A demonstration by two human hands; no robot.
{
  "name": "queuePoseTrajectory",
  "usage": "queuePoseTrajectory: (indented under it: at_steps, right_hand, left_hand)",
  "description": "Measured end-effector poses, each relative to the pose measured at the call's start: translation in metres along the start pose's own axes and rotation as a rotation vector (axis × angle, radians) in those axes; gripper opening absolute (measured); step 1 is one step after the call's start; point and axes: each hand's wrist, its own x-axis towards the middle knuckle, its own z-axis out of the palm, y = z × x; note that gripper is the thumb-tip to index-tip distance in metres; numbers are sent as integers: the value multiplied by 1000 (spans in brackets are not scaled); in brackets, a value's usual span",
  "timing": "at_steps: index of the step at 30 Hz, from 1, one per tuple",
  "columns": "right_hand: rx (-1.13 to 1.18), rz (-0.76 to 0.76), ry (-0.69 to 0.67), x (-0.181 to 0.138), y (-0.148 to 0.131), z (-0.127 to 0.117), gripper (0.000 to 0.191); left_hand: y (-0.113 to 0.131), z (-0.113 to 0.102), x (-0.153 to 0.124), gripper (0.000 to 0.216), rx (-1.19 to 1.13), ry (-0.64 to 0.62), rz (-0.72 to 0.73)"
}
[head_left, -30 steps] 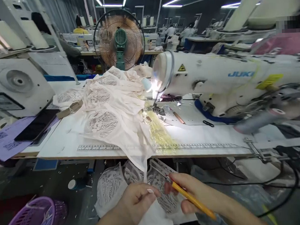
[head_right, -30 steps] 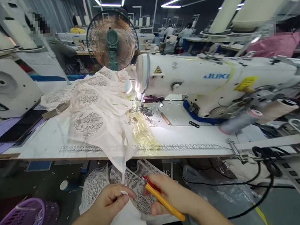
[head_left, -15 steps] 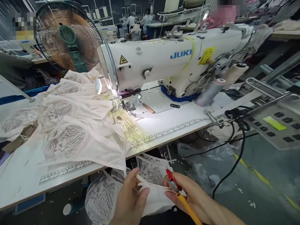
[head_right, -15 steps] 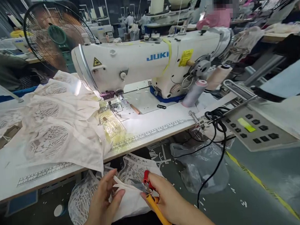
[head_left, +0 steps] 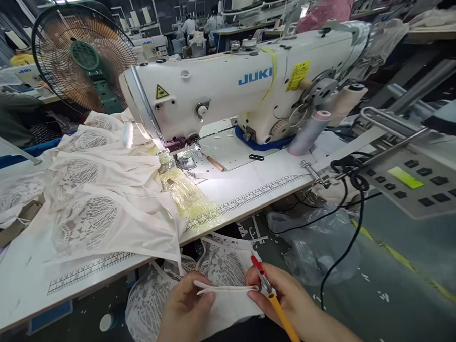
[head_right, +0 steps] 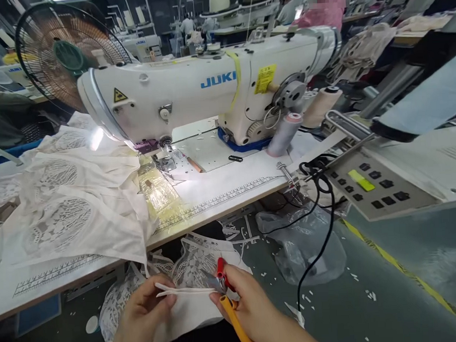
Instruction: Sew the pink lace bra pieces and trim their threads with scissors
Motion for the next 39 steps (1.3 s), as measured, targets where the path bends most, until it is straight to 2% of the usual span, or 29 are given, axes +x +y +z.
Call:
queuePoseTrajectory:
  at_steps: [3,6,9,11,13,15,17,19,21,22,24,26,29,31,34,36,39]
  right_hand:
    - [-19,-25,-33,0,-6,-4,17]
    - [-23,-32,-87,0,-13,-7,19]
    - [49,-7,-130,1,-18,-10,20]
    - [122,24,-156,2,-22,-10,21]
    - [166,55,-181,3,-23,-10,21]
    - [166,72,-203,5,-24,-9,22]
    - [155,79,-222,6,-25,-8,22]
    - [154,86,-248,6,-25,-6,22]
    - [168,100,-274,6,-26,-5,21]
    - [178,103,-281,6,-27,-5,21]
    - [201,113,-284,5,-27,-4,22]
    - [247,137,-285,3,-24,-5,22]
    - [351,145,-310,0,-17,-10,31]
    - [354,120,-360,-3,-10,-16,44]
    - [126,56,-471,-9,1,-27,57]
    - [-43,13,-557,-13,5,-31,61]
    - [-128,-3,-665,-17,6,-31,67]
  left_hand:
    - [6,0,-3,22,35,-29,111]
    - [9,-1,-4,19,108,-50,124]
    - [5,-7,-4,15,199,-55,129]
    - [3,-13,-3,10,322,-50,199]
    - [4,-19,-3,6,547,-15,398]
    - [10,-20,-4,27,799,-19,691]
    - [18,-14,-5,41,976,-156,959]
    - [24,-3,-4,35,1071,-358,1070]
    - [25,7,-2,19,1123,-505,995]
    - [23,11,0,13,1113,-537,913]
    - [17,15,4,16,1002,-577,695]
    - [11,15,6,16,799,-568,418]
    - [2,11,7,19,399,-506,-91]
    - [-4,8,7,29,170,-452,-273]
    - [-10,4,8,37,19,-391,-298]
    - [-12,3,10,39,5,-351,-290]
    - [-12,3,11,36,48,-319,-293]
